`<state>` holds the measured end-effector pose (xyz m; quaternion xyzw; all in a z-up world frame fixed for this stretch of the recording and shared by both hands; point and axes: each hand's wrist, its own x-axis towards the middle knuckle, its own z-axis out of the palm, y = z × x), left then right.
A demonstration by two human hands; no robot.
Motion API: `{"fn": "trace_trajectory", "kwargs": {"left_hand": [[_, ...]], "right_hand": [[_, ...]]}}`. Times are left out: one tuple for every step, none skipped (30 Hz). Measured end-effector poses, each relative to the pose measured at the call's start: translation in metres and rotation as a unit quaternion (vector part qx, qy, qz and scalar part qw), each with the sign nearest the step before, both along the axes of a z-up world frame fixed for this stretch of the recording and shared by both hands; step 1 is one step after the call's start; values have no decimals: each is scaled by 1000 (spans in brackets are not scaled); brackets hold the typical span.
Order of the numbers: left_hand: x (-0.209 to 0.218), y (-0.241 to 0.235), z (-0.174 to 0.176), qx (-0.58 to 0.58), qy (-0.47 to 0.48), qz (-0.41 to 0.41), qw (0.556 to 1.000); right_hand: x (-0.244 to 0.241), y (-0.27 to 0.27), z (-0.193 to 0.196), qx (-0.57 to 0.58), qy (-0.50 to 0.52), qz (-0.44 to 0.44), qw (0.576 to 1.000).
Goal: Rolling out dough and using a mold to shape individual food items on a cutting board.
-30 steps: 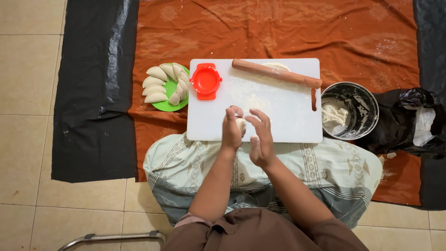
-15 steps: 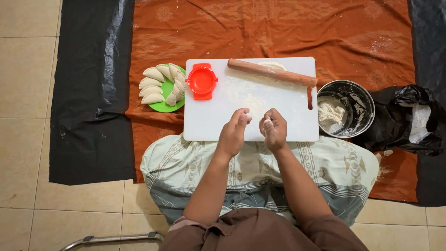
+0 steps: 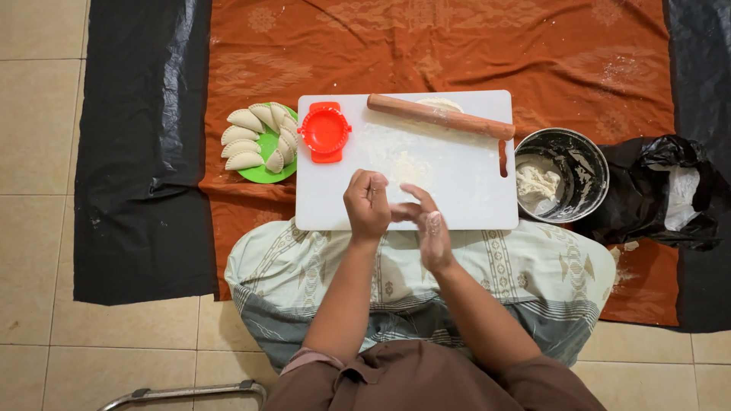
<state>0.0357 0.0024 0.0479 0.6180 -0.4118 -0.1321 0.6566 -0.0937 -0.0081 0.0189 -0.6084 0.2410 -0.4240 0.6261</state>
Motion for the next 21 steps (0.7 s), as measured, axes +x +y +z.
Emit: {"fn": "trace_trajectory", "kwargs": {"left_hand": [[1, 0, 0, 0, -1, 1, 1000], [2, 1, 1, 4, 30, -19, 999], [2, 1, 1, 10, 61, -40, 997], [2, 1, -4, 10, 61, -40, 997], [0, 1, -10, 8, 118, -82, 990], [-2, 1, -16, 6, 175, -123, 977], [-6, 1, -21, 7, 174, -123, 977], [-9, 2, -26, 86, 177, -117, 973], [-13, 2, -31, 163, 179, -109, 964], [-14, 4, -32, 164, 179, -107, 964], [-16, 6, -32, 195, 246, -172, 934], [-19, 8, -31, 223, 310, -234, 894], [-22, 11, -18, 223, 310, -233, 894], [-25, 15, -4, 192, 387, -266, 862], [-29, 19, 10, 159, 459, -297, 822], [-26, 22, 12, 159, 459, -295, 823], [-23, 24, 14, 172, 407, -335, 832], [-21, 26, 15, 186, 353, -374, 837], [-19, 25, 14, 185, 352, -374, 838], [-17, 25, 13, 183, 305, -340, 871], [-17, 25, 12, 181, 258, -304, 899]], "right_hand": [[-2, -1, 0, 0, -1, 1, 1000], [-4, -2, -1, -49, 10, -57, 997], [-7, -3, -1, -96, 22, -117, 988], [-2, -2, 5, -96, 21, -117, 988], [3, -2, 10, -138, 1, -116, 984], [8, -2, 16, -181, -18, -115, 977], [8, -5, 14, -180, -19, -115, 977], [9, -9, 11, -260, 31, -136, 955], [10, -12, 9, -339, 81, -154, 925], [11, -17, 3, -338, 80, -153, 925], [10, -21, -3, -358, 111, -161, 913], [10, -25, -8, -377, 142, -170, 899], [4, -37, -32, -377, 141, -169, 900], [-2, -49, -55, -377, 159, -182, 894], [-8, -60, -79, -376, 177, -195, 888], [-12, -56, -58, -376, 175, -194, 889], [-16, -52, -38, -300, 180, -223, 910], [-20, -48, -17, -221, 183, -249, 925], [-21, -47, -17, -222, 182, -250, 925], [-23, -47, -18, -194, 191, -234, 933], [-25, -46, -18, -165, 201, -218, 941]]}}
